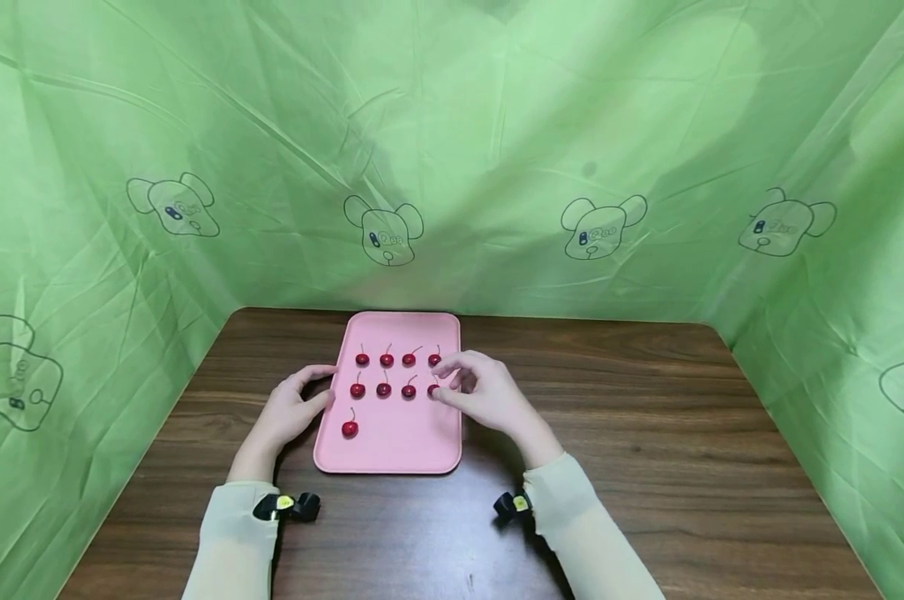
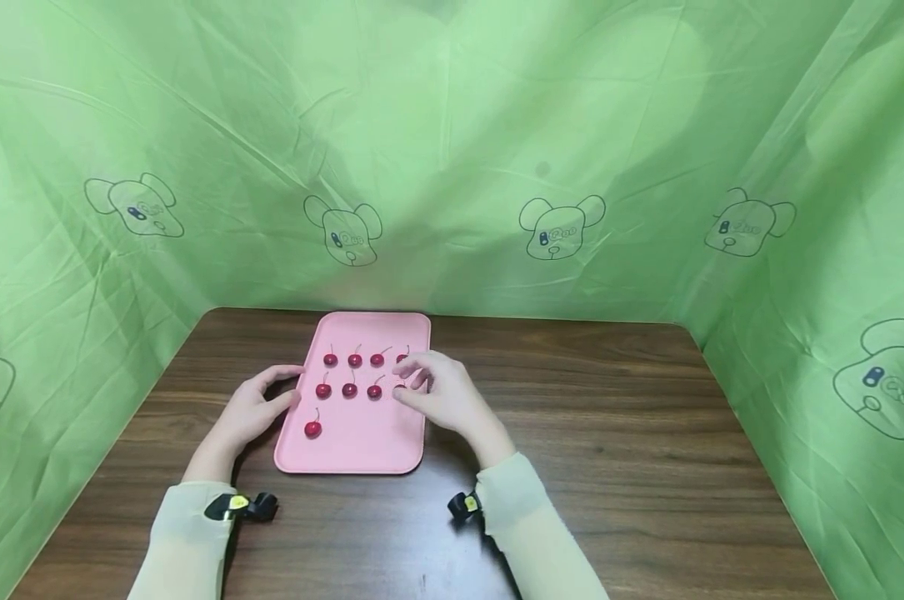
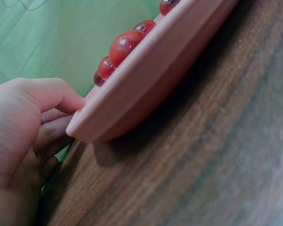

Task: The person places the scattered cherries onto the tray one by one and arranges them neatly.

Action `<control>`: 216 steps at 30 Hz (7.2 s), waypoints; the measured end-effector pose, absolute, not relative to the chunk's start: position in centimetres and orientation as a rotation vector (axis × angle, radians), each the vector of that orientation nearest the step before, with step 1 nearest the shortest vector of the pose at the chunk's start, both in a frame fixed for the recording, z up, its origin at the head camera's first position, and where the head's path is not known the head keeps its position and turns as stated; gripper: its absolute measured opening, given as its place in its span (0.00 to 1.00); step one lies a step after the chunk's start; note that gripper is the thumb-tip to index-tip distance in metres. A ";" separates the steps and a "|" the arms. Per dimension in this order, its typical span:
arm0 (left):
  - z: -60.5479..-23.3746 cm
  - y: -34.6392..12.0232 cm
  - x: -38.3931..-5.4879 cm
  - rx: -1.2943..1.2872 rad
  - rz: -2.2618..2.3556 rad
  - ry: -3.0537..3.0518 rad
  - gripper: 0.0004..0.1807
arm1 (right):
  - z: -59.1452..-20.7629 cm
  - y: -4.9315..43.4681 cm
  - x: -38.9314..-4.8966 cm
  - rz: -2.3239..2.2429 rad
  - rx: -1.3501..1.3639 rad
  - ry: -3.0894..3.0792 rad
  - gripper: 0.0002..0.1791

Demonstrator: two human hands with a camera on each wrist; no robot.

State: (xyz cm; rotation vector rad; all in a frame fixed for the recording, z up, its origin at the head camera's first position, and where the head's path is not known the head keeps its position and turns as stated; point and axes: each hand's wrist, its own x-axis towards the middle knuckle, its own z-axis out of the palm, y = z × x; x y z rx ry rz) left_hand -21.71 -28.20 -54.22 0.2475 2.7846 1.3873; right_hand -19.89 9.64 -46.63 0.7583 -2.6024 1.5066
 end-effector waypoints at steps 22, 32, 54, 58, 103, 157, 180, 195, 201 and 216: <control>-54.1 -28.1 -21.6 0.253 1.391 2.781 0.24 | -49.9 16.4 -21.0 1.579 0.612 -2.696 0.19; -54.0 -28.1 -21.7 0.243 1.361 2.803 0.24 | -51.6 16.6 -21.2 1.632 0.707 -2.762 0.23; -54.0 -28.1 -21.6 0.254 1.374 2.806 0.23 | -52.7 16.5 -20.9 1.619 0.757 -2.839 0.22; -54.0 -28.1 -21.7 0.261 1.375 2.803 0.23 | -52.8 16.4 -20.9 1.621 0.755 -2.836 0.22; -54.0 -28.1 -21.8 0.233 1.357 2.787 0.25 | -52.8 15.7 -20.8 1.569 0.737 -2.835 0.13; -54.2 -28.0 -21.6 0.246 1.374 2.790 0.24 | -47.8 4.8 -18.0 1.627 0.581 -2.607 0.13; -54.1 -28.1 -21.8 0.271 1.365 2.815 0.23 | -50.5 1.7 -17.0 1.627 0.729 -2.765 0.13; -53.6 -28.0 -21.8 0.256 1.366 2.803 0.24 | -50.8 0.7 -16.8 1.524 0.719 -2.807 0.12; -53.7 -28.1 -21.8 0.250 1.364 2.800 0.24 | -50.8 0.4 -16.8 1.479 0.710 -2.836 0.12; -53.8 -28.3 -21.8 0.249 1.365 2.799 0.24 | -51.4 0.0 -16.9 1.477 0.671 -2.875 0.14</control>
